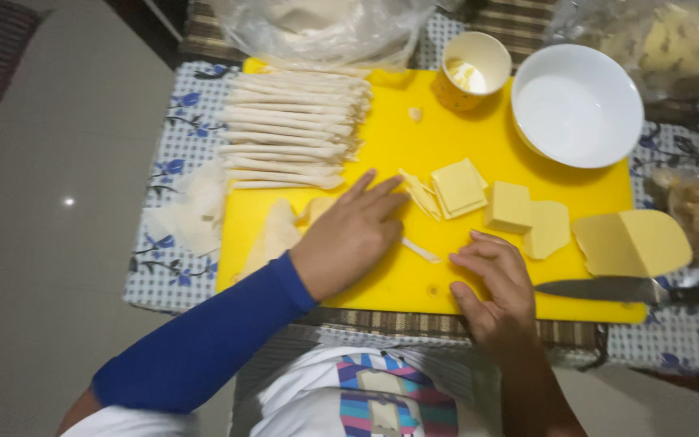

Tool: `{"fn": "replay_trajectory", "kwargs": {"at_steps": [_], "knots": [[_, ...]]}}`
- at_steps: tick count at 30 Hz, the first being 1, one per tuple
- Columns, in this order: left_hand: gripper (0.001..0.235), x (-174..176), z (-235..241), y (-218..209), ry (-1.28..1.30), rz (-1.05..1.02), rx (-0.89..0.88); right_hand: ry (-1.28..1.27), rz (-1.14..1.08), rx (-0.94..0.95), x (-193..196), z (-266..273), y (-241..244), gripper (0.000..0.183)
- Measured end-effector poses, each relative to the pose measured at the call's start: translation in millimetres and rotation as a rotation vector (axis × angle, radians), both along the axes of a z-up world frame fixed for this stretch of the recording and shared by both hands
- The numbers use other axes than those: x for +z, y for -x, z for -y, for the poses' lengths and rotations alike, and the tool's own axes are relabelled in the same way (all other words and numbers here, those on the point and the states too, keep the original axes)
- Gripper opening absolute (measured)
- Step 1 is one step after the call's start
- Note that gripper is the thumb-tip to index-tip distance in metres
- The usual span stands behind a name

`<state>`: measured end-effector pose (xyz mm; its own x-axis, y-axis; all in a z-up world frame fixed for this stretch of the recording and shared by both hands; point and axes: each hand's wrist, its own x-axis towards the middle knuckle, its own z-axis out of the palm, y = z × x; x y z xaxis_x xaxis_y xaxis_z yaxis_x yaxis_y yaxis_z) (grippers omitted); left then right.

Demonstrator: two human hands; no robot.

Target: The person places a small piece of cheese onto a thin dough wrapper on a yellow cutting board, folds the wrapper into a triangular shape, and seals the edges. This process is repeated multiple times, creating a stack of finished pastries.

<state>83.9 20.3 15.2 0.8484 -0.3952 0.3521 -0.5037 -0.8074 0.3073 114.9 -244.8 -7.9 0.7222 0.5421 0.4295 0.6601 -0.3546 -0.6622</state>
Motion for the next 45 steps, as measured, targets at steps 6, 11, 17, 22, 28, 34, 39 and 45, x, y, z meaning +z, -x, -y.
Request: {"fn": "replay_trajectory", "kwargs": {"at_steps": [6, 11, 17, 22, 28, 34, 39, 45], "knots": [[0.019, 0.9, -3.3, 5.5, -0.065, 0.143, 0.005, -0.001, -0.050, -0.057, -2.2, 0.0, 3.3, 0.026], [0.018, 12.1, -63.9, 11.7, -0.011, 0.208, 0.177, 0.005, -0.043, -0.067, -4.2, -1.2, 3.0, 0.025], [0.015, 24.1, -104.0, 21.2, 0.012, 0.163, 0.387, 0.018, -0.013, -0.069, -0.4, -5.4, 3.7, 0.025], [0.013, 22.8, -108.0, 20.7, 0.042, 0.137, 0.402, 0.012, 0.002, -0.067, 3.3, -9.3, 4.8, 0.025], [0.019, 26.5, -103.3, 38.1, 0.106, 0.106, 0.434, 0.025, -0.004, -0.078, 4.9, -9.9, 6.9, 0.024], [0.021, 27.3, -93.9, 56.2, 0.229, -0.103, 0.326, 0.022, 0.026, -0.076, 2.3, -10.0, 6.9, 0.025], [0.013, 25.9, -94.9, 55.9, 0.219, -0.043, 0.286, 0.010, 0.018, -0.066, 0.2, -8.4, 7.9, 0.025], [0.019, 31.1, -95.4, 52.9, 0.621, -0.461, 0.426, -0.024, -0.031, 0.054, 6.2, -17.6, 2.2, 0.025]]}}
